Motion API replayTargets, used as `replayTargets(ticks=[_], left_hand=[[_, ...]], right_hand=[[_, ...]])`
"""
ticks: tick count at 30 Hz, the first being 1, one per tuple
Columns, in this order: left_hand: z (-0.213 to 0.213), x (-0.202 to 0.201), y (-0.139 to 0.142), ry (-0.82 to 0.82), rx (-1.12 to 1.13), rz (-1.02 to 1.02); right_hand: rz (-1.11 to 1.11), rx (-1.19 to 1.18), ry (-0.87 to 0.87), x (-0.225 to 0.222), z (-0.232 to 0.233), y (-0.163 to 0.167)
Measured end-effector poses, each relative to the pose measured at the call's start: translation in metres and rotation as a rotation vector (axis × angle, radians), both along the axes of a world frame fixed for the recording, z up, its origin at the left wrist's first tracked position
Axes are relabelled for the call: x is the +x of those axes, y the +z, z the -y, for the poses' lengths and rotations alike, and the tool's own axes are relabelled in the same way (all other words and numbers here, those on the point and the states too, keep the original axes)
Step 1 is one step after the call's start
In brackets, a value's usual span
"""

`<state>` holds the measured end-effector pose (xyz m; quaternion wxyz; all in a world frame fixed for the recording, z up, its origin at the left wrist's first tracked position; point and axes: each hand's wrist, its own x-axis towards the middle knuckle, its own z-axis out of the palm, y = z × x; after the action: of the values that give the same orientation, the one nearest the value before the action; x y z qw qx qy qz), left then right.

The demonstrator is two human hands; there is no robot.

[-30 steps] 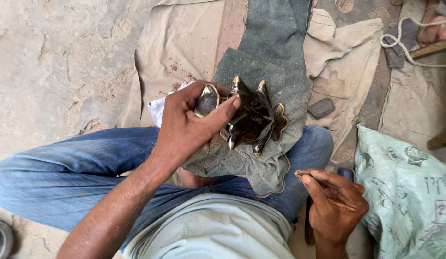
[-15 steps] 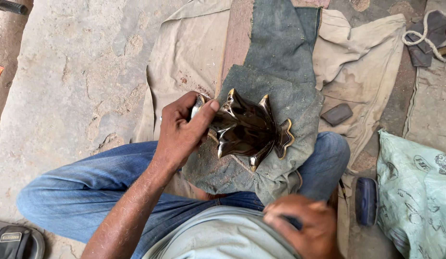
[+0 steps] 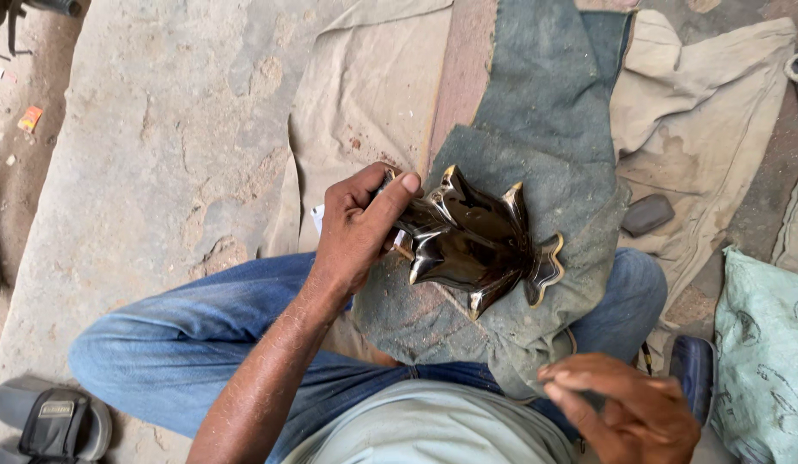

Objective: The person sits cross-legged and uses a small metal tool to scrape and polish a shiny, dark metallic object with gold accents. They rotate the object to access different surfaces and later use a wooden stick to rub the surface.

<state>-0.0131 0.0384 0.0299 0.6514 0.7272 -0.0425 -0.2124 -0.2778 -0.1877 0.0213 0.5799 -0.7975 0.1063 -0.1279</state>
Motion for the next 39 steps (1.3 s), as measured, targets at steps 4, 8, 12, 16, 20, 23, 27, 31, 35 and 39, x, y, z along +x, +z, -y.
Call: replayTargets(ticks=[4, 8, 12, 16, 20, 23, 27, 31, 35, 39], left_hand=[[0.007, 0.018, -0.003, -0.125, -0.034, 0.188], [0.017, 0.038, -0.003, -0.198, -0.030, 0.173], [0.026, 0.059, 0.000, -0.306, -0.026, 0.245], [0.040, 0.078, 0.002, -0.365, 0.121, 0.259], [0.058, 0.092, 0.000, -0.343, 0.349, 0.273], [0.075, 0.087, -0.011, -0.209, 0.319, 0.237], [0.094, 0.081, -0.036, -0.018, 0.181, 0.199], [0.099, 0.086, -0.056, 0.011, 0.136, 0.248], [0.096, 0.088, -0.067, -0.020, 0.114, 0.252], [0.095, 0.089, -0.070, -0.026, 0.073, 0.256]], right_hand=[[0.070, 0.104, -0.150, 0.034, -0.002, 0.009], [0.286, 0.300, -0.194, 0.074, -0.003, 0.000], [0.398, 0.434, -0.211, 0.117, 0.010, -0.017], [0.367, 0.556, -0.275, 0.139, 0.022, -0.026], [0.250, 0.173, -0.282, 0.143, 0.028, -0.025], [0.131, 0.056, -0.307, 0.142, 0.030, -0.024], [0.118, 0.042, -0.276, 0.141, 0.032, -0.025], [0.199, 0.270, -0.226, 0.143, 0.032, -0.034], [0.330, 0.394, -0.261, 0.150, 0.028, -0.054], [0.406, 0.305, -0.255, 0.146, 0.023, -0.069]])
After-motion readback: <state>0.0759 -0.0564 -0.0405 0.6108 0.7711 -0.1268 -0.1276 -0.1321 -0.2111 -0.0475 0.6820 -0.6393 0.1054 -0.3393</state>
